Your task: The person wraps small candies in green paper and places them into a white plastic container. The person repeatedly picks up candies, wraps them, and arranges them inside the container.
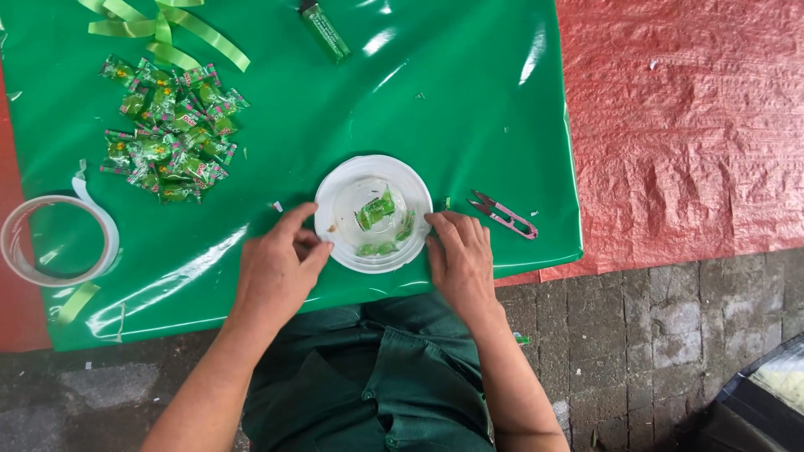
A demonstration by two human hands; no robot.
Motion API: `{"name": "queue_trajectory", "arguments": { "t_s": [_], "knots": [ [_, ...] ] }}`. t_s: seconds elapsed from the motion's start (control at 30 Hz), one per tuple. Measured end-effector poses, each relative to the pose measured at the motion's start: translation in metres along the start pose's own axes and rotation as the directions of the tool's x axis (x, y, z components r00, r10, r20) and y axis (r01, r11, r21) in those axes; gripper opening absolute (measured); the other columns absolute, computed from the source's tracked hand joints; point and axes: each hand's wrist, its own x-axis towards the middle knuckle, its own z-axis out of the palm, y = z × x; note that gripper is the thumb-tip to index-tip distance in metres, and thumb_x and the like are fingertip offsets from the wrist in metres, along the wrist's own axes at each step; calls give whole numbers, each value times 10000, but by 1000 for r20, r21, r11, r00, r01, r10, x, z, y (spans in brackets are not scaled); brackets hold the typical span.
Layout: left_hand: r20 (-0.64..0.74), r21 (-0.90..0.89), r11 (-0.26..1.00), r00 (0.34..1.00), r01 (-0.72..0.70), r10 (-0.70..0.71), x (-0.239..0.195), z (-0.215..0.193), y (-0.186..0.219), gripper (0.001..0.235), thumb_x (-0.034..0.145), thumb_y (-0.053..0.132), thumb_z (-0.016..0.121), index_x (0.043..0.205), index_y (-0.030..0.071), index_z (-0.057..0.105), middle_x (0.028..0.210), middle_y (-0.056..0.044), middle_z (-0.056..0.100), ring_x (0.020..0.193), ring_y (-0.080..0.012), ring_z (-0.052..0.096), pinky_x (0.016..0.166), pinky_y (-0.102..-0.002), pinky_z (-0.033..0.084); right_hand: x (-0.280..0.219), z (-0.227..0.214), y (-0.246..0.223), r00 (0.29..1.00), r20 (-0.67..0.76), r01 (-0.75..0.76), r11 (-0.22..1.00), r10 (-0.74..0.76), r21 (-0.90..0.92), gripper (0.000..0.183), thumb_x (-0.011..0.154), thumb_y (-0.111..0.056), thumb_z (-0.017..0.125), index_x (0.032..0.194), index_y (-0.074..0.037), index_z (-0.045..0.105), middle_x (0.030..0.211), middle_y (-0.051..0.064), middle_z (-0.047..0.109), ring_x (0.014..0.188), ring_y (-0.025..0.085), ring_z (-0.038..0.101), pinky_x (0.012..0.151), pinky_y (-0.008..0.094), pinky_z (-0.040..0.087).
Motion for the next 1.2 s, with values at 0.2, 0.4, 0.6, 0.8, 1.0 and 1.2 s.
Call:
{"name": "queue_trajectory", "arguments": {
  "t_s": [0.2,0.4,0.6,0.8,1.0,1.2],
  "knots": [
    [-72,14,1000,997,-27,28,-26,1,-7,391,889,159,770,1279,141,736,852,-72,778,682,-279,749,570,-390,602,11,-2,0,1000,14,8,1000,-8,2,400,917,-50,687,1313,-91,654,1099,110,650,980,349,646,755,410,457],
    [-208,350,890,902,-293,379,-14,2,-9,394,906,261,784,1287,185,715,1171,-36,615,928,-293,656,728,-412,574,-9,-7,3,999,-24,-39,999,38,-22,333,949,-118,675,1282,-103,660,1196,105,617,1130,364,613,853,419,439],
    [3,113,946,952,-305,307,9,1,-1,1093,714,405,922,1586,43,372,1657,-259,260,1509,-536,223,1116,-701,268,-21,-3,-4,994,7,-107,990,108,-92,459,866,-346,780,1278,-176,672,1343,87,561,1319,385,520,1017,489,365],
    [53,209,937,960,-281,276,14,18,9,1274,593,439,981,1595,11,321,1662,-293,208,1528,-542,139,1124,-777,148,-13,-4,-12,989,65,-131,990,134,-52,623,832,-437,817,1346,-137,634,1426,151,502,1399,431,443,1083,557,318],
    [90,280,918,960,-281,266,21,24,-1,1285,601,495,960,1610,43,304,1692,-234,180,1551,-493,122,1118,-782,146,-1,1,-15,979,120,-159,986,163,-48,783,768,-493,866,1389,-87,613,1539,199,411,1476,435,350,1114,587,299],
    [125,344,888,952,-305,278,21,26,-5,1110,636,548,915,1519,35,480,1717,-174,204,1567,-448,136,1126,-777,147,7,4,-22,975,156,-155,987,158,-30,703,769,-458,871,1333,-95,661,1552,204,396,1490,432,328,1125,593,291]
  ]
}}
